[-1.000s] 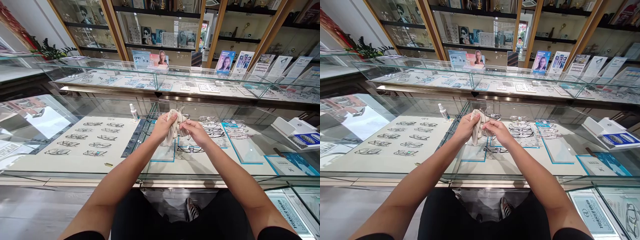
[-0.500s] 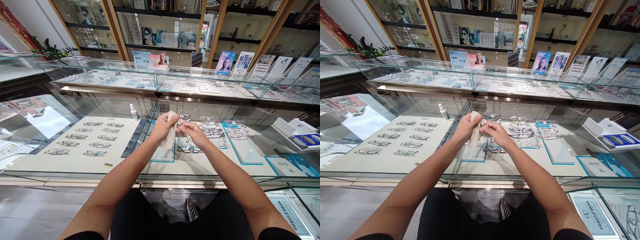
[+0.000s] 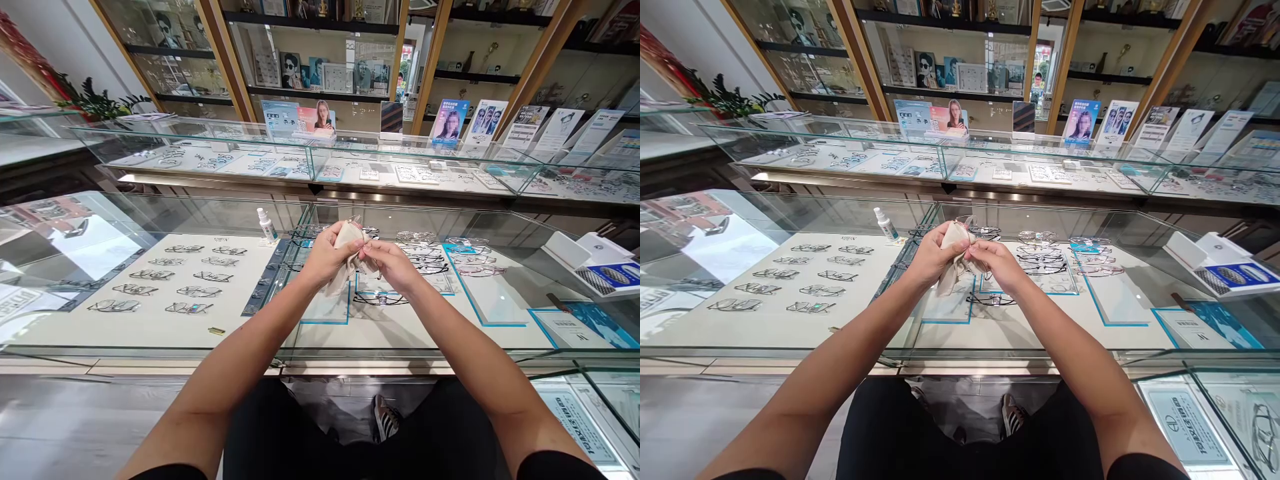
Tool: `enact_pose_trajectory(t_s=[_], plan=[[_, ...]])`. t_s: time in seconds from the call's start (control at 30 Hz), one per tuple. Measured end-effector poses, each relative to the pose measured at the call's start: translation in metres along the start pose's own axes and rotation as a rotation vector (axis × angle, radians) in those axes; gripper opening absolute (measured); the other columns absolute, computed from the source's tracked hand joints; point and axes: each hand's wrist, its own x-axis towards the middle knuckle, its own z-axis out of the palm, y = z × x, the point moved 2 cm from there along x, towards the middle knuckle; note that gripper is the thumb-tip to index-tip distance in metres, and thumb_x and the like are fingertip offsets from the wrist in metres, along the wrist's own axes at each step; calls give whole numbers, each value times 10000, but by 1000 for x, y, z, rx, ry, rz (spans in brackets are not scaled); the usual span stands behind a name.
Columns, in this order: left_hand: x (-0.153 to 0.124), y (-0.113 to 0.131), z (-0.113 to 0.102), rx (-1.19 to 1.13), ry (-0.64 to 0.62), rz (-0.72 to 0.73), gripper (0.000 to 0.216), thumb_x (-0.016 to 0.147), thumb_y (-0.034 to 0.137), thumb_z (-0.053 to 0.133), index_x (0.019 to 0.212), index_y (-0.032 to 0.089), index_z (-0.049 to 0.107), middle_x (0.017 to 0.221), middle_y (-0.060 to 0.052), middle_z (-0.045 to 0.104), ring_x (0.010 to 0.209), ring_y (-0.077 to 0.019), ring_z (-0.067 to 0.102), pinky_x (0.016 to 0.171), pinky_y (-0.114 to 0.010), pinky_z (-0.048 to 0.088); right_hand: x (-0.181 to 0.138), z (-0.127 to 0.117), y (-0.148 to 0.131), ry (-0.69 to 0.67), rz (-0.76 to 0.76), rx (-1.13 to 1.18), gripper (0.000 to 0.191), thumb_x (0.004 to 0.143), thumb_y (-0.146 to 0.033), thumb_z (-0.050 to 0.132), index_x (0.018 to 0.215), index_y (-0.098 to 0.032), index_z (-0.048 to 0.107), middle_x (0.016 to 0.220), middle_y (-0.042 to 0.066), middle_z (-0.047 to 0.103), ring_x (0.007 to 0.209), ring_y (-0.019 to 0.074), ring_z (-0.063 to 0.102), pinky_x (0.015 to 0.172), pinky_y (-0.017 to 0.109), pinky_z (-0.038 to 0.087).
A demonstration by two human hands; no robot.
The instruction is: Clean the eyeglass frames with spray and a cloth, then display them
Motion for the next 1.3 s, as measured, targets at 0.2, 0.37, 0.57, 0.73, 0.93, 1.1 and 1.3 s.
enact_pose_trajectory(t_s=[0.2,0.37,0.57,0.73,0.93,1.1,1.3], plan=[[-5,2,7,52,48,74,601,711,701,982,903,199,713,637,23,661,558,-133,584,547,-249,443,-2,6,1,-17,-35,-20,555,751,-741,891,773,-209,735,792,-10,580,709,143,468,681,310,334],[-4,-4,4,66,160,98,636,752,799,906,842,199,713,590,24,628,521,-125,543,517,-254,416,-3,11,4,-28,-60,-47,597,779,-800,854,799,-218,725,864,8,596,758,161,500,720,319,375],[8,-12,-12,-62,180,63,699,770,764,918,1107,161,815,833,-37,805,689,-160,706,643,-262,542,-1,2,-3,52,-189,-156,498,874,-723,820,825,-231,765,1002,37,576,941,211,550,914,357,459],[14,-9,-16,-192,147,61,735,786,725,932,1246,170,791,1121,-120,873,1033,-273,833,936,-363,651,2,-5,-10,95,-234,-46,456,832,-691,878,784,-246,791,1202,71,636,1250,283,591,1167,409,421],[12,-10,-10,-296,100,-20,586,838,641,938,1154,179,765,1258,-141,855,1266,-337,791,1117,-463,632,1,-4,-8,58,-162,-209,422,865,-660,837,782,-247,812,1103,74,651,1229,299,592,1201,462,418],[14,-9,-9,-355,102,-96,437,921,550,889,1036,148,761,1189,-170,854,1289,-360,778,1127,-482,639,2,-8,-5,123,-194,-233,422,885,-663,808,786,-252,802,1047,72,637,1181,294,595,1179,467,421],[22,-11,-19,-436,129,-121,409,949,479,883,1138,144,743,1160,-151,840,1227,-307,794,1135,-464,620,4,-14,-5,182,-247,-227,431,882,-667,807,798,-245,793,1034,54,609,1117,278,596,1149,451,412]])
